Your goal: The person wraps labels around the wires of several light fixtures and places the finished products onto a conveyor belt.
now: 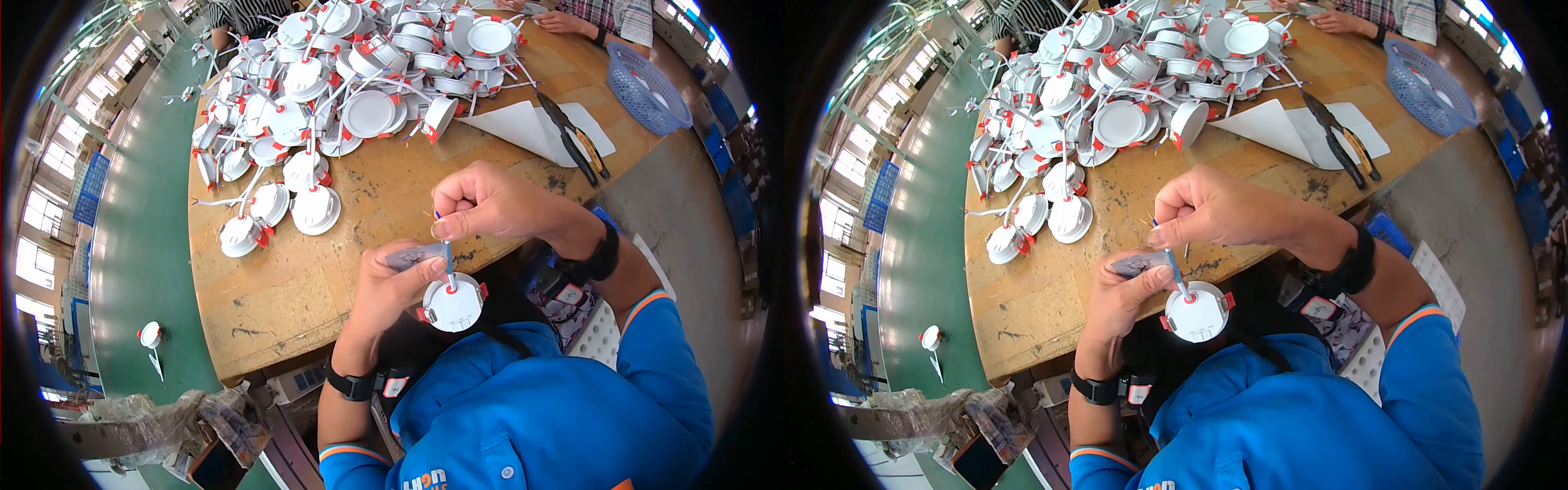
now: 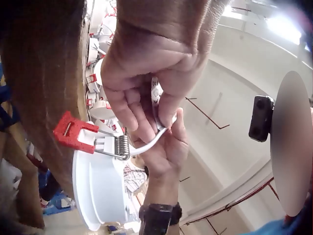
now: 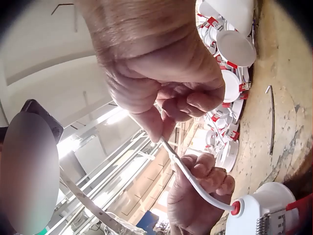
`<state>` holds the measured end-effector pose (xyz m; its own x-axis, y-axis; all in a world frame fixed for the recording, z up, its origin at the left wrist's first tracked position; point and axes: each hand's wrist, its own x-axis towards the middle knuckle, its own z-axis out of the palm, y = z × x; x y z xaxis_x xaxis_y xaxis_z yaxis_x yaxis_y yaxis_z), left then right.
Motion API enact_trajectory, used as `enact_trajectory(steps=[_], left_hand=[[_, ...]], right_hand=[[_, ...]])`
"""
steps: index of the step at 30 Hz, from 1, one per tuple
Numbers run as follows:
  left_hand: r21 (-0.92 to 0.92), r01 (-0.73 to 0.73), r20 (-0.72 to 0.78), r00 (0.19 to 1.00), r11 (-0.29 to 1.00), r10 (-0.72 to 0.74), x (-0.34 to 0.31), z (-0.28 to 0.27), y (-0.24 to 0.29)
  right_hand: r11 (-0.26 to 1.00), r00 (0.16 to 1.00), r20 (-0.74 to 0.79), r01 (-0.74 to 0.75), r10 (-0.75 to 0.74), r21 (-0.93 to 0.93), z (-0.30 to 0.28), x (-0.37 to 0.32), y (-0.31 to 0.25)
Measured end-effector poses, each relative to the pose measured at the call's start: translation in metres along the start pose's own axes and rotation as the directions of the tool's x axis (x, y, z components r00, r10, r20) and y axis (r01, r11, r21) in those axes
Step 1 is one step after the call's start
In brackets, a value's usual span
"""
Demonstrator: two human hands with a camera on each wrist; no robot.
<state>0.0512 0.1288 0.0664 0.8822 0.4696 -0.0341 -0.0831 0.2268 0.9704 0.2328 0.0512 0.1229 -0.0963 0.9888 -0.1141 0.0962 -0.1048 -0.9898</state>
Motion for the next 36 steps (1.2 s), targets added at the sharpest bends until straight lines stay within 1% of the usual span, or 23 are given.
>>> enact_trajectory(steps=[1, 4, 7, 8, 11, 14, 17, 19, 20, 22, 23, 25, 26, 28, 29, 31, 32, 34, 36], left_hand=[[-0.026, 0.001, 0.005, 1.000, 1.000, -0.001, 0.000, 0.001, 0.002], [-0.104, 0.020, 0.004, 1.000, 0.994, -0.020, 0.000, 0.000, 0.000], [-0.177, 0.028, 0.021, 0.999, 0.984, -0.025, 0.001, 0.002, -0.003], [-0.203, 0.030, 0.030, 0.999, 0.979, -0.025, 0.000, 0.003, -0.005], [-0.200, 0.041, 0.055, 0.998, 0.979, -0.030, 0.000, 0.000, -0.007], [-0.245, 0.127, 0.091, 0.990, 0.961, -0.108, -0.004, 0.001, -0.002], [-0.347, 0.068, 0.066, 0.997, 0.935, -0.048, -0.007, 0.007, -0.002], [-0.333, 0.073, 0.042, 0.997, 0.940, -0.062, -0.007, 0.007, 0.000], [-0.328, 0.077, 0.030, 0.997, 0.941, -0.071, -0.007, 0.008, 0.001], [-0.330, 0.041, -0.055, 0.996, 0.943, -0.063, -0.010, 0.012, 0.005], [-0.329, 0.022, -0.101, 0.993, 0.944, -0.059, -0.010, 0.013, 0.007], [-0.261, -0.041, -0.144, 0.990, 0.964, 0.003, -0.010, 0.016, 0.007], [-0.228, -0.069, -0.162, 0.986, 0.971, 0.032, -0.010, 0.017, 0.006], [-0.218, -0.063, -0.162, 0.986, 0.974, 0.028, -0.008, 0.017, 0.004], [-0.213, -0.061, -0.160, 0.987, 0.975, 0.026, -0.007, 0.018, 0.003], [-0.207, -0.120, -0.151, 0.984, 0.971, 0.090, -0.002, 0.018, -0.003], [-0.205, -0.150, -0.144, 0.982, 0.967, 0.122, -0.001, 0.019, -0.004], [-0.226, -0.121, -0.139, 0.986, 0.967, 0.091, 0.000, 0.023, -0.003], [-0.217, -0.118, -0.139, 0.986, 0.969, 0.089, 0.001, 0.022, -0.004]], right_hand=[[1.000, 1.000, -0.009, -0.012, 0.012, 0.025, 0.000, 0.000, 0.001], [1.000, 0.999, -0.030, 0.015, -0.015, 0.020, 0.002, -0.001, -0.004], [0.999, 1.000, 0.001, 0.029, -0.029, -0.017, 0.001, -0.001, -0.003], [1.000, 1.000, -0.005, 0.030, -0.030, 0.003, 0.002, -0.002, -0.003], [0.998, 0.999, -0.026, 0.046, -0.045, 0.034, 0.003, -0.005, -0.007], [0.998, 0.998, -0.031, 0.049, -0.047, 0.046, 0.004, -0.007, -0.006], [0.995, 0.997, -0.040, 0.068, -0.065, 0.069, 0.006, -0.008, -0.004], [0.993, 0.995, -0.042, 0.090, -0.087, 0.077, 0.005, -0.007, 0.000], [0.991, 0.994, -0.069, 0.095, -0.089, 0.098, 0.004, -0.007, 0.000], [0.984, 0.989, -0.120, 0.109, -0.092, 0.142, 0.004, -0.006, -0.001], [0.990, 0.988, -0.128, 0.103, -0.090, 0.095, 0.003, -0.005, -0.002], [0.996, 0.986, -0.148, 0.084, -0.082, 0.007, 0.004, -0.007, -0.004], [0.986, 0.977, -0.161, 0.124, -0.142, -0.114, 0.004, -0.008, -0.008], [0.916, 0.950, -0.165, 0.193, -0.263, -0.351, 0.002, -0.012, -0.021], [0.915, 0.954, -0.151, 0.192, -0.258, -0.356, 0.002, -0.014, -0.026], [0.910, 0.960, -0.124, 0.191, -0.251, -0.369, 0.003, -0.015, -0.034], [0.871, 0.956, -0.133, 0.172, -0.260, -0.460, 0.005, -0.012, -0.033], [0.769, 0.949, -0.152, 0.125, -0.278, -0.627, 0.011, -0.006, -0.028], [0.773, 0.950, -0.129, 0.149, -0.286, -0.617, 0.010, -0.002, -0.028]])
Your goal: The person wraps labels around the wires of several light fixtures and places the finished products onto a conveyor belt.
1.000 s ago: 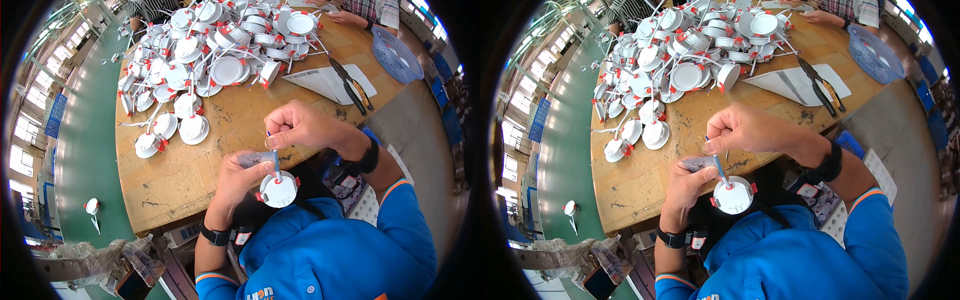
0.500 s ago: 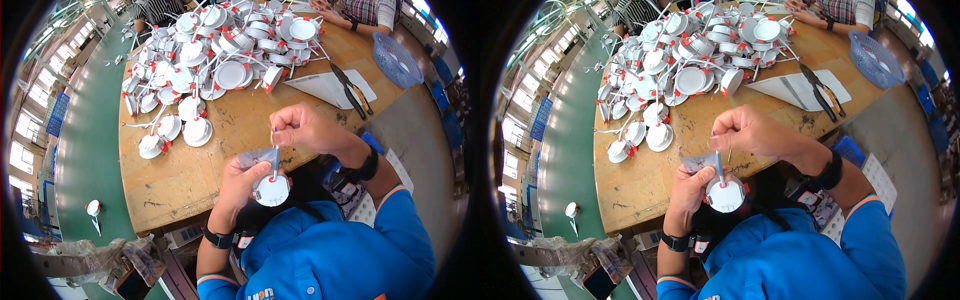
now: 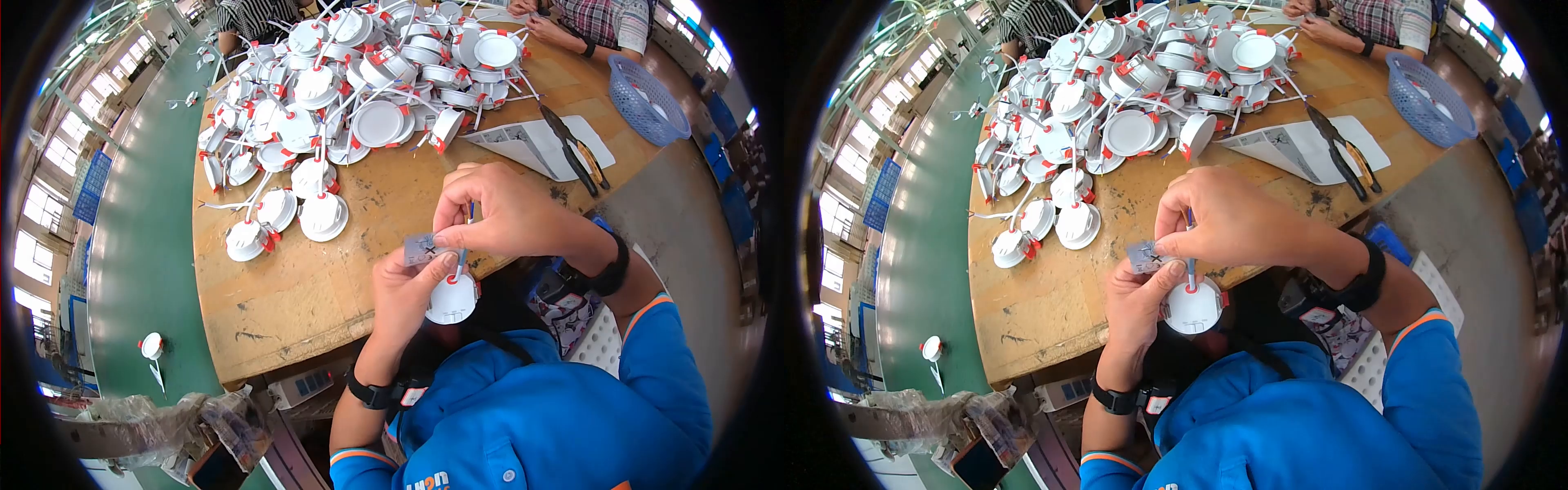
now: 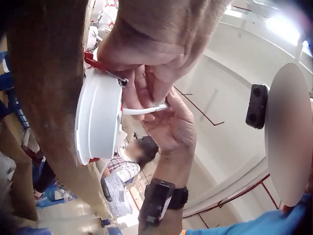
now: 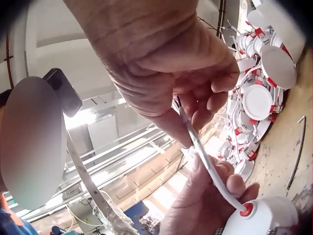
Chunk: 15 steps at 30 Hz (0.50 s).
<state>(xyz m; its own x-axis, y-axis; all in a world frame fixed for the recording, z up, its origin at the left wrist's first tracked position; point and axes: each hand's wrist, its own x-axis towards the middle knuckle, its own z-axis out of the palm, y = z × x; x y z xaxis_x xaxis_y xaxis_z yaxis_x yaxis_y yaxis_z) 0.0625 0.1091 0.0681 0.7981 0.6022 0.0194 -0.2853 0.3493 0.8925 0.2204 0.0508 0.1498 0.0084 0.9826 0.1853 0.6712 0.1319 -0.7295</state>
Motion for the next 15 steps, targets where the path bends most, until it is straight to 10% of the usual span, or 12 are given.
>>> enact_trajectory(steps=[9, 15], left_hand=[[-0.100, 0.157, -0.076, 0.983, 0.983, -0.164, -0.007, -0.010, -0.006], [-0.155, 0.041, -0.191, 0.979, 0.987, -0.070, -0.002, -0.011, 0.007]], right_hand=[[0.767, 0.950, -0.230, -0.017, 0.213, 0.642, -0.015, 0.016, 0.002], [0.776, 0.929, -0.204, -0.123, 0.310, 0.619, 0.002, 0.014, -0.004]])
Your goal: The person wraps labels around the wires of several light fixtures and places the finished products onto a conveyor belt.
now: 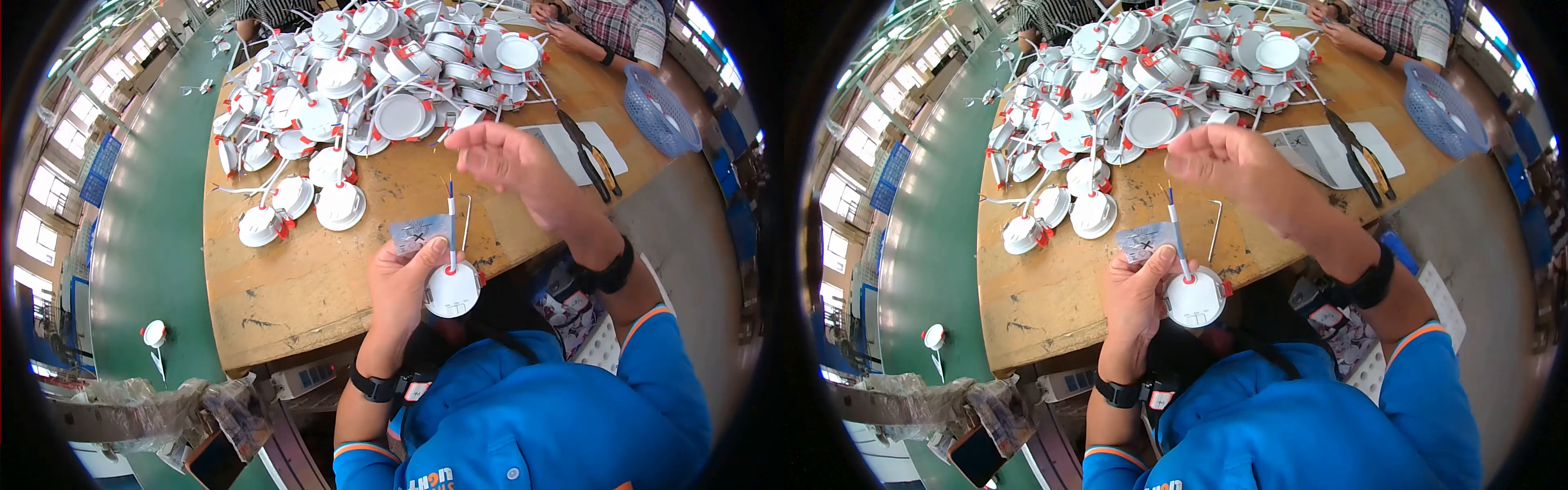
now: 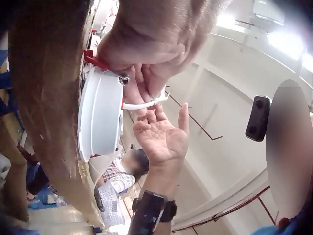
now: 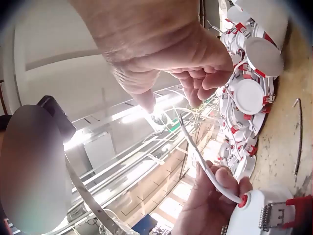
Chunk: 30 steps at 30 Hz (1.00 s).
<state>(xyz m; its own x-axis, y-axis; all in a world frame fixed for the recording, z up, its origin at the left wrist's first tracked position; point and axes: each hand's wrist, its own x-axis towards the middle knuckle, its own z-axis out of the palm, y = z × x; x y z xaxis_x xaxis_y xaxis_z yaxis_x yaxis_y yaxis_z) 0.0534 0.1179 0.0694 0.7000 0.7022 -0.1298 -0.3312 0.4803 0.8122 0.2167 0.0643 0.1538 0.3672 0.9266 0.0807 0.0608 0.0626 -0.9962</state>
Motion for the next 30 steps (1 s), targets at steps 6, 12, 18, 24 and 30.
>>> enact_trajectory(steps=[6, 12, 18, 24, 30], left_hand=[[0.019, 0.043, 0.057, 0.997, 0.999, -0.044, 0.003, -0.007, -0.003], [0.006, 0.004, 0.091, 0.996, 1.000, -0.005, 0.005, -0.017, -0.005], [-0.053, -0.050, 0.030, 0.998, 0.997, 0.051, 0.003, -0.025, -0.002], [-0.132, 0.006, 0.096, 0.995, 0.991, 0.007, 0.012, -0.022, 0.003], [-0.142, 0.007, 0.095, 0.995, 0.990, 0.006, 0.015, -0.010, 0.006]], right_hand=[[0.996, 0.983, 0.179, -0.020, 0.036, -0.089, -0.001, 0.001, 0.018], [0.998, 0.988, 0.151, 0.001, -0.010, 0.062, -0.002, 0.006, 0.019], [0.982, 0.993, 0.108, -0.072, 0.053, 0.175, -0.017, 0.009, 0.018], [0.972, 0.981, 0.174, -0.116, 0.081, 0.202, -0.015, 0.012, 0.024], [0.963, 0.976, 0.196, -0.143, 0.099, 0.227, -0.018, 0.011, 0.027]])
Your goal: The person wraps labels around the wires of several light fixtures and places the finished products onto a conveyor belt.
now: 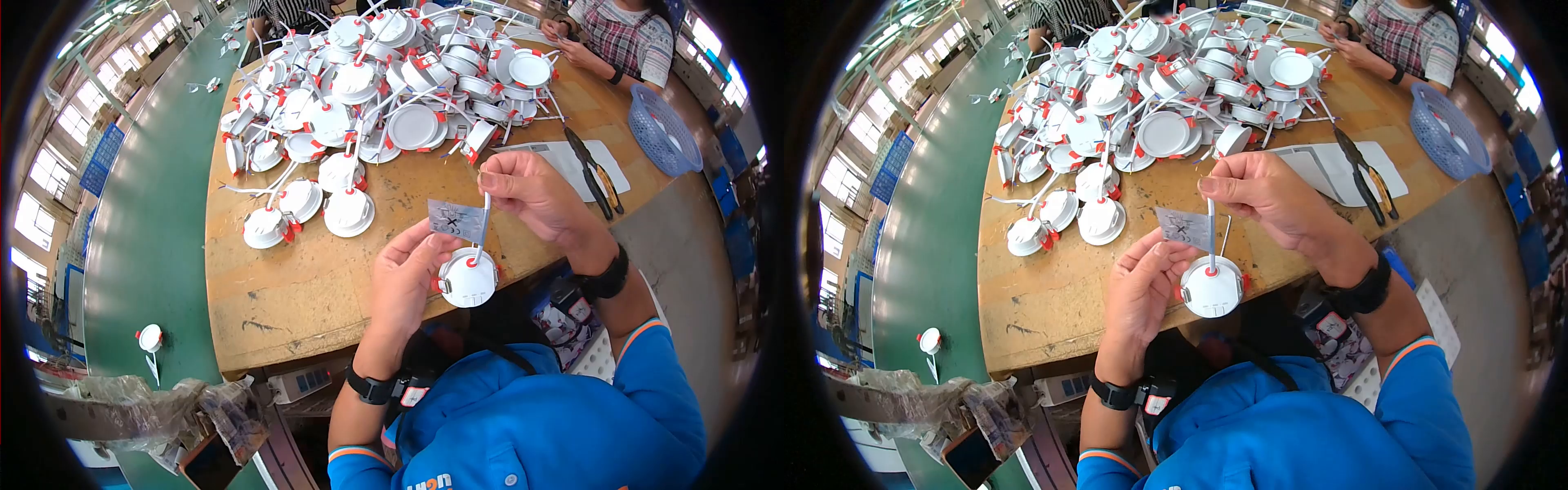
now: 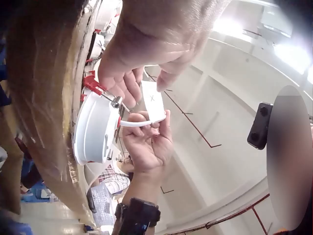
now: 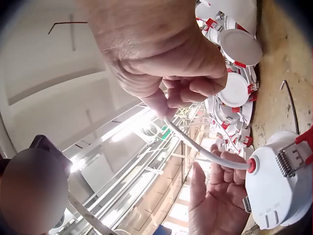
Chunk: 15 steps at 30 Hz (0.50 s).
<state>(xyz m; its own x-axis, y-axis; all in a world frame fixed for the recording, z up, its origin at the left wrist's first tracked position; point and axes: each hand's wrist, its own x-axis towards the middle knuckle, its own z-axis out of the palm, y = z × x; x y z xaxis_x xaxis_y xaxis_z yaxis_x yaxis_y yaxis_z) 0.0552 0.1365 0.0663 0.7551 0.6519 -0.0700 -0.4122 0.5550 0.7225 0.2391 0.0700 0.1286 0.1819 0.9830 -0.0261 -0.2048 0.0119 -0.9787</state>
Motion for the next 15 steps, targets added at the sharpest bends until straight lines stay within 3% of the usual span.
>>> enact_trajectory(steps=[4, 7, 10, 15], left_hand=[[0.127, -0.062, -0.081, 0.994, 0.990, 0.073, -0.001, 0.000, -0.003], [0.064, -0.149, -0.049, 0.987, 0.987, 0.153, -0.005, 0.002, -0.004], [0.078, -0.092, -0.058, 0.994, 0.993, 0.096, -0.006, -0.002, -0.001], [0.181, -0.153, -0.030, 0.986, 0.971, 0.161, -0.004, -0.014, 0.002]], right_hand=[[1.000, 1.000, -0.023, 0.002, -0.001, 0.019, -0.001, 0.000, 0.003], [0.999, 1.000, -0.003, 0.004, -0.004, 0.046, -0.005, 0.001, 0.006], [0.999, 0.999, 0.042, -0.009, 0.007, 0.053, -0.007, 0.002, 0.006], [0.996, 0.995, 0.074, -0.075, 0.071, 0.050, -0.001, 0.003, 0.005]])
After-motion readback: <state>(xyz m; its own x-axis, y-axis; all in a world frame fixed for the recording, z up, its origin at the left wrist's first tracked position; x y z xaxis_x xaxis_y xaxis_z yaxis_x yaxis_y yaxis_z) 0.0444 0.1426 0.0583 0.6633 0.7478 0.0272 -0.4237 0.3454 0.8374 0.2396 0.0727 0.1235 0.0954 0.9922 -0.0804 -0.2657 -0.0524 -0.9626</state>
